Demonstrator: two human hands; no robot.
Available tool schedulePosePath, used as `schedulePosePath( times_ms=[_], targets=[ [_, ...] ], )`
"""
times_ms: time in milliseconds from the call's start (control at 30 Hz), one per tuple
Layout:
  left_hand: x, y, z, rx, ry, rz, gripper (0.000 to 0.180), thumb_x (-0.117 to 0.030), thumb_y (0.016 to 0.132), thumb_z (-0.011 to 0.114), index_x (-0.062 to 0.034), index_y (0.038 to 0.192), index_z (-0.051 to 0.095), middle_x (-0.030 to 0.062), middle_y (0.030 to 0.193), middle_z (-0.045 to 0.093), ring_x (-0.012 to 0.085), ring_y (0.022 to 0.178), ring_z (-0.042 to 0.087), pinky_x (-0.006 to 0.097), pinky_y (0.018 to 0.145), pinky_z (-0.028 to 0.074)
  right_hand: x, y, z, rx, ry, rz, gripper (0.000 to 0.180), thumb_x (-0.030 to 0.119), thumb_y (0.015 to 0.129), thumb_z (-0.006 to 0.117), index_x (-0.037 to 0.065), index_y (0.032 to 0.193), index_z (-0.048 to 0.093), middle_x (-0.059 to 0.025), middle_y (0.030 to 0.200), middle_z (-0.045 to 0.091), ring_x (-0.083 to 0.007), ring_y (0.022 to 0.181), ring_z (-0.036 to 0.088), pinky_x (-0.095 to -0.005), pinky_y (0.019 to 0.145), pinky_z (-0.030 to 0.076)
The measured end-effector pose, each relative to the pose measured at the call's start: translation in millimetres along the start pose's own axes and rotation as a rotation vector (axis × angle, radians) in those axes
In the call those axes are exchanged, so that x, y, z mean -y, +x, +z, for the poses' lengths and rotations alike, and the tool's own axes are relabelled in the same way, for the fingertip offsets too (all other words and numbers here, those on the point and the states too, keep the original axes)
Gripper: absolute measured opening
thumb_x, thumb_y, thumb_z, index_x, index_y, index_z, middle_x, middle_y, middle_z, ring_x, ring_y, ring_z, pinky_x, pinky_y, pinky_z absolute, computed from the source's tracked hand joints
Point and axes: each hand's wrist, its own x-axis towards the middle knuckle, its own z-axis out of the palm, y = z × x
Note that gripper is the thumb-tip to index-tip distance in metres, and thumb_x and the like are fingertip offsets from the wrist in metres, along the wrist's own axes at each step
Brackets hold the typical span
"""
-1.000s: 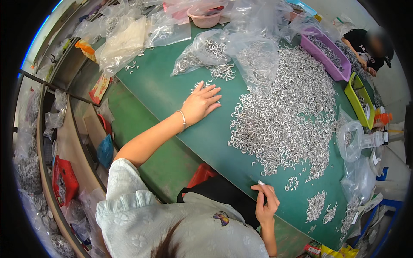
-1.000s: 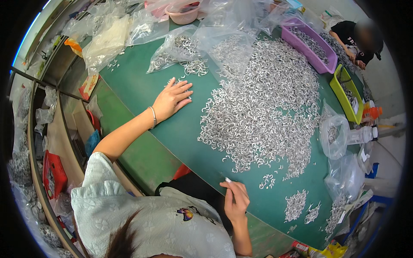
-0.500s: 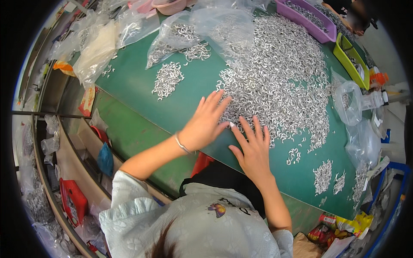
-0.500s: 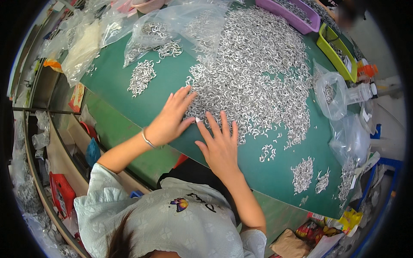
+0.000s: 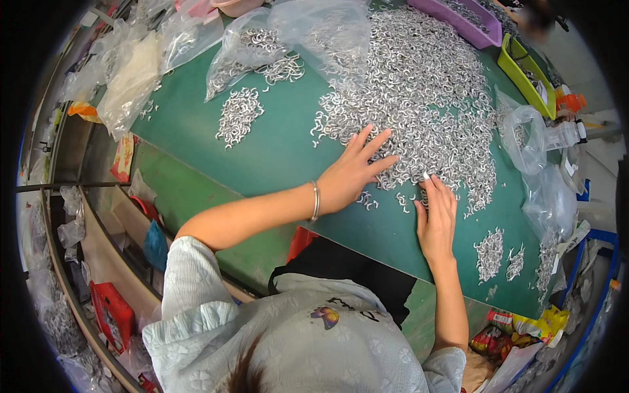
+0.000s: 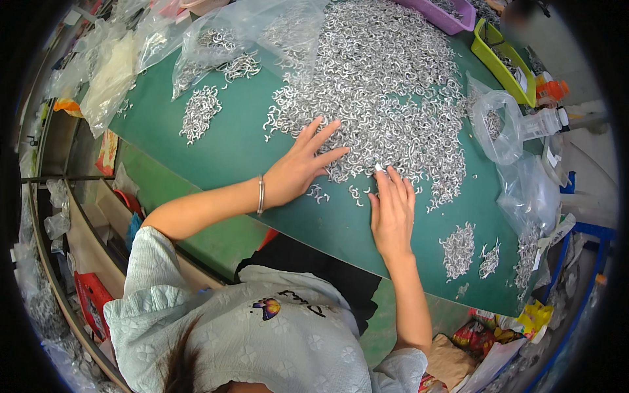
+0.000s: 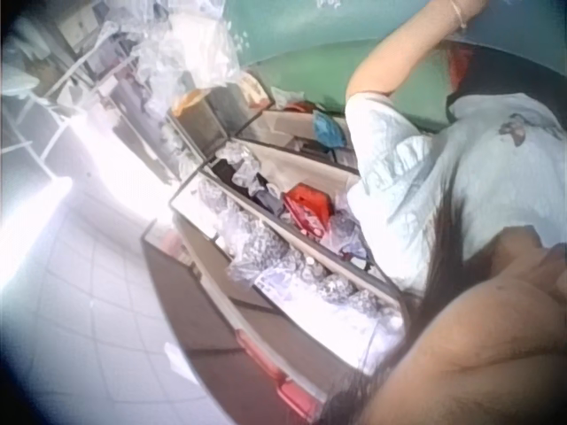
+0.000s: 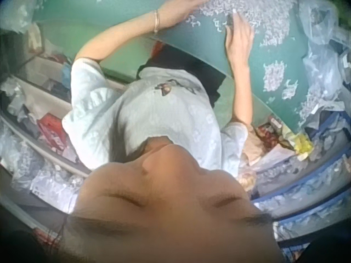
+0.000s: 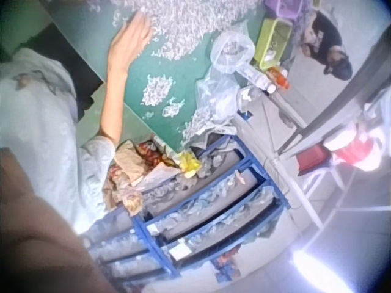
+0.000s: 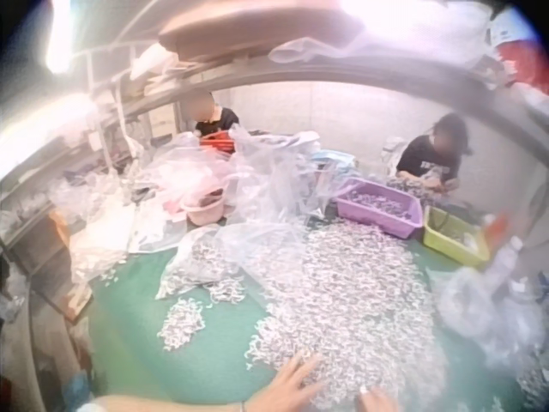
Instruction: The person sorts silver-colored metal links into piles by hand and سپس puts some of the links into a clear plastic bag on a green workbench.
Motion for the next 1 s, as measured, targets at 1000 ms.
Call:
schedulePosePath(
  times_ms=[1000],
  targets=[
    [-4.6, 52.2, 2.3, -0.004, 0.1, 0.276, 0.039, -0.005, 0.078, 0.063, -0.0064, 0.117, 0.059, 0.0109, 0.11, 0.055, 0.0299, 0.108, 0.051, 0.041, 0.094, 0.043, -33.3, 51.1, -4.7, 0.088, 0.064, -0.068, 0.071, 0.015, 0.076, 0.077, 0.004, 0.139, 0.045, -0.0155, 0.123, 0.058, -0.0336, 0.117, 0.051, -0.0483, 0.105, 0.034]
  ],
)
